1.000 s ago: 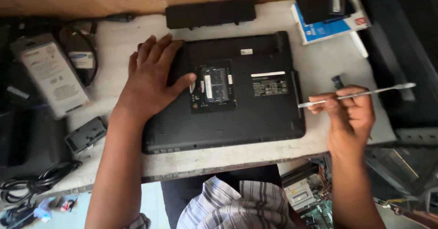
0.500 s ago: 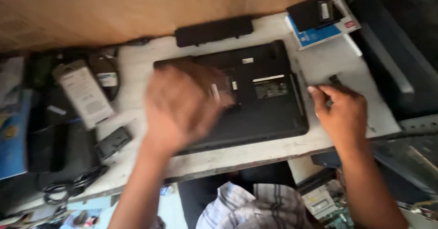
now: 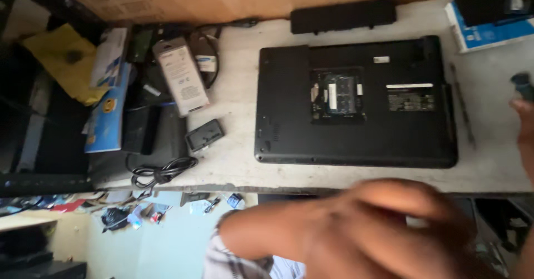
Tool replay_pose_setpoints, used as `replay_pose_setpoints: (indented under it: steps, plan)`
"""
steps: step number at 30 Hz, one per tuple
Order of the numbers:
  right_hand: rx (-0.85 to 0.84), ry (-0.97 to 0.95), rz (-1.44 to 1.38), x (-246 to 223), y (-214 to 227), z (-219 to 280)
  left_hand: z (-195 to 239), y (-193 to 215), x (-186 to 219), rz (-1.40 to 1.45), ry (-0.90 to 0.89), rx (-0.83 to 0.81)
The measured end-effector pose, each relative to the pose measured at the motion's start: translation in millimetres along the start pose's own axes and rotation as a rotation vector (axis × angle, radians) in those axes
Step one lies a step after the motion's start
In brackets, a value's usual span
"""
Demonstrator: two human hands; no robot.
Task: The person uses a screwdriver to remove screws from the back panel of a laptop, then uses a prying tool to separate the casing. The person continues to unscrew and pry along the edges of the laptop chassis.
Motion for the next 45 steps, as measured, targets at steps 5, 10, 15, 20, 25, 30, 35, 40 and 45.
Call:
replay_pose_setpoints:
  steps: [5, 10, 15, 20, 25, 30, 35, 40, 45]
  plan:
    - [-0.218, 0.162, -0.267, -7.1, -40.1, -41.6, -14.5, 6.0, 24.4, -0.197, 0.036, -0.085]
    - [-0.378, 0.196, -0.191, -21.0, -89.6, -67.5, -61.5, 7.6, -11.1, 0.274, -0.067, 0.236]
    - [-0.35, 0.268, -0.243, -30.8, -90.6, -60.1, -112.3, -103.5, -110.6, 1.259, -0.586, 0.492]
    - [-0.341, 0.236, -0.282, -24.4, -89.1, -58.3, -136.2, -202.5, -121.6, 1.081, -0.4, 0.236]
    - [-0.374, 0.251, -0.407, -23.9, -91.3, -53.0, -118.0, -268.7, -109.8, 0.869, -0.381, -0.047]
    - [-0.389, 0.256, -0.35, -23.3, -94.7, -50.7, -101.6, -301.3, -99.0, 0.821, -0.454, -0.124]
    - [-0.411, 0.281, -0.348, -29.8, -95.5, -53.5, -101.4, -312.6, -98.4, 0.839, -0.425, -0.229]
    - [-0.453, 0.3, -0.252, -45.7, -95.8, -56.5, -100.9, -313.4, -97.0, 0.845, -0.408, -0.258]
    - [-0.623, 0.3, -0.001, -69.2, -110.9, -67.0, -101.1, -309.2, -97.7, 0.842, -0.411, -0.245]
Point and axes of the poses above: each hand's wrist, its own z-axis away from the middle knuckle, its own y-axis out of the back of the hand, x = y × z, the point moved 6 cm from there along -z, towards the middle knuckle, and after that the axes turned 11 degrees about -y, right-handed, at the moved point
